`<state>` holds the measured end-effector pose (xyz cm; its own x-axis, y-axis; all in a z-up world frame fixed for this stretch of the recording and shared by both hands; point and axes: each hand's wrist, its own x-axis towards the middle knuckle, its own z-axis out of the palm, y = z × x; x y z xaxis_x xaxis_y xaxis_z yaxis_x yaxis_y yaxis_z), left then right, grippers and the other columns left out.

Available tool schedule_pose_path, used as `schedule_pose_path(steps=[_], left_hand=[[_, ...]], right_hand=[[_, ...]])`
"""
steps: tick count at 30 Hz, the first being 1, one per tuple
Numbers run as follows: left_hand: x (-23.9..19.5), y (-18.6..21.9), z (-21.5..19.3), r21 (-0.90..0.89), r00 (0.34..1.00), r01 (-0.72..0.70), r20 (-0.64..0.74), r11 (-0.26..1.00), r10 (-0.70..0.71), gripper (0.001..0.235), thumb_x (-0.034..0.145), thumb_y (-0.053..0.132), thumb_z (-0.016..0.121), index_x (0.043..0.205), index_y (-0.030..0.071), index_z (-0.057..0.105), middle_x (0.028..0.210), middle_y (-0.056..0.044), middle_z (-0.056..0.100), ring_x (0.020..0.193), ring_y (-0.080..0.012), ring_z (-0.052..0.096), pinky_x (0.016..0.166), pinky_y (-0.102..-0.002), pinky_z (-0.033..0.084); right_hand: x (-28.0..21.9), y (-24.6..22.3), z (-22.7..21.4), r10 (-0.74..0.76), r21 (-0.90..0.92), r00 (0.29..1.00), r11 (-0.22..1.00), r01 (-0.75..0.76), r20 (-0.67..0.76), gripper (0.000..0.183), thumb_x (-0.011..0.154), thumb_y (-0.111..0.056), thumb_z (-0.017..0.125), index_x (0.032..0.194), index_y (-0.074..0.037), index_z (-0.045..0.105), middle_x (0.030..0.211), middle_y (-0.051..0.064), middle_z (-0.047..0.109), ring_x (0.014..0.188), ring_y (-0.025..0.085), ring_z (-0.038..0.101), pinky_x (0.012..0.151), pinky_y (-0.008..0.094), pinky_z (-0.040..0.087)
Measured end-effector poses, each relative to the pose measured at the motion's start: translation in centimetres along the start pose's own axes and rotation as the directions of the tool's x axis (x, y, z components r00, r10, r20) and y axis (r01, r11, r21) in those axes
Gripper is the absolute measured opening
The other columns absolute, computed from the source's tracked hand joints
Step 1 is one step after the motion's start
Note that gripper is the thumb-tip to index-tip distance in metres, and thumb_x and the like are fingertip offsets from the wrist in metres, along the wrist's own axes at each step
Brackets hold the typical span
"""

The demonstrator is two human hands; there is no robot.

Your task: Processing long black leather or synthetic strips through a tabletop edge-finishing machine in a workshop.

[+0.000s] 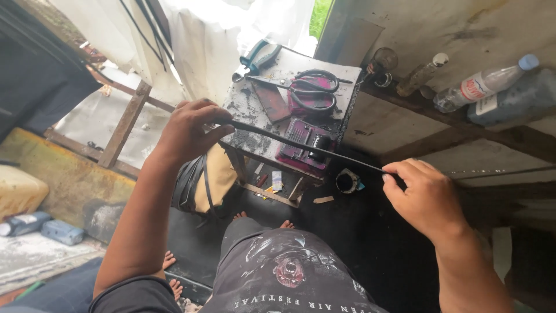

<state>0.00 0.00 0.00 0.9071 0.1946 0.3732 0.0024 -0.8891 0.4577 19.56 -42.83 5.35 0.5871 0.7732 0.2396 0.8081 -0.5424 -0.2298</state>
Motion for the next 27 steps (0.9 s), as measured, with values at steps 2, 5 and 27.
schedule_pose_path(steps=[2, 5, 27], left_hand=[[0.7, -0.8, 0.0, 0.012, 0.998, -0.051, -0.020, 0.999, 0.051, 0.014, 0.093, 0.030, 0.082, 0.102, 0.023, 0.076, 0.100, 0.003, 0.072, 0.092, -0.0192, 0.069, 0.093, -0.041, 0.042], [2.0, -0.8, -1.1, -0.014, 0.992, -0.107, -0.070, 0.994, 0.105, 0.016, 0.090, 0.025, 0.086, 0.105, 0.025, 0.079, 0.095, 0.002, 0.072, 0.085, -0.0195, 0.069, 0.089, -0.038, 0.046], [6.7, 4.7, -1.5, -0.272, 0.910, -0.235, -0.399, 0.933, 0.113, 0.030, 0.097, -0.012, 0.068, 0.115, 0.011, 0.078, 0.096, -0.010, 0.075, 0.064, -0.0226, 0.068, 0.063, -0.036, 0.055]], right_hand=[[0.6, -0.8, 0.0, 0.062, -0.065, 0.993, 0.996, -0.056, 0.095, 0.010, 0.088, -0.014, 0.067, 0.095, -0.014, 0.074, 0.091, -0.002, 0.074, 0.092, 0.024, 0.067, 0.086, 0.040, 0.052], [1.9, -2.4, -0.4, 0.092, -0.136, 0.973, 0.989, -0.064, 0.209, 0.017, 0.089, -0.017, 0.065, 0.102, -0.013, 0.075, 0.088, 0.003, 0.072, 0.089, 0.026, 0.067, 0.086, 0.042, 0.053], [5.9, -5.0, 8.9, 0.145, 0.508, 0.958, 0.862, 0.002, -0.249, 0.013, 0.092, -0.007, 0.081, 0.103, -0.006, 0.074, 0.082, 0.008, 0.076, 0.075, 0.021, 0.074, 0.070, 0.033, 0.060]])
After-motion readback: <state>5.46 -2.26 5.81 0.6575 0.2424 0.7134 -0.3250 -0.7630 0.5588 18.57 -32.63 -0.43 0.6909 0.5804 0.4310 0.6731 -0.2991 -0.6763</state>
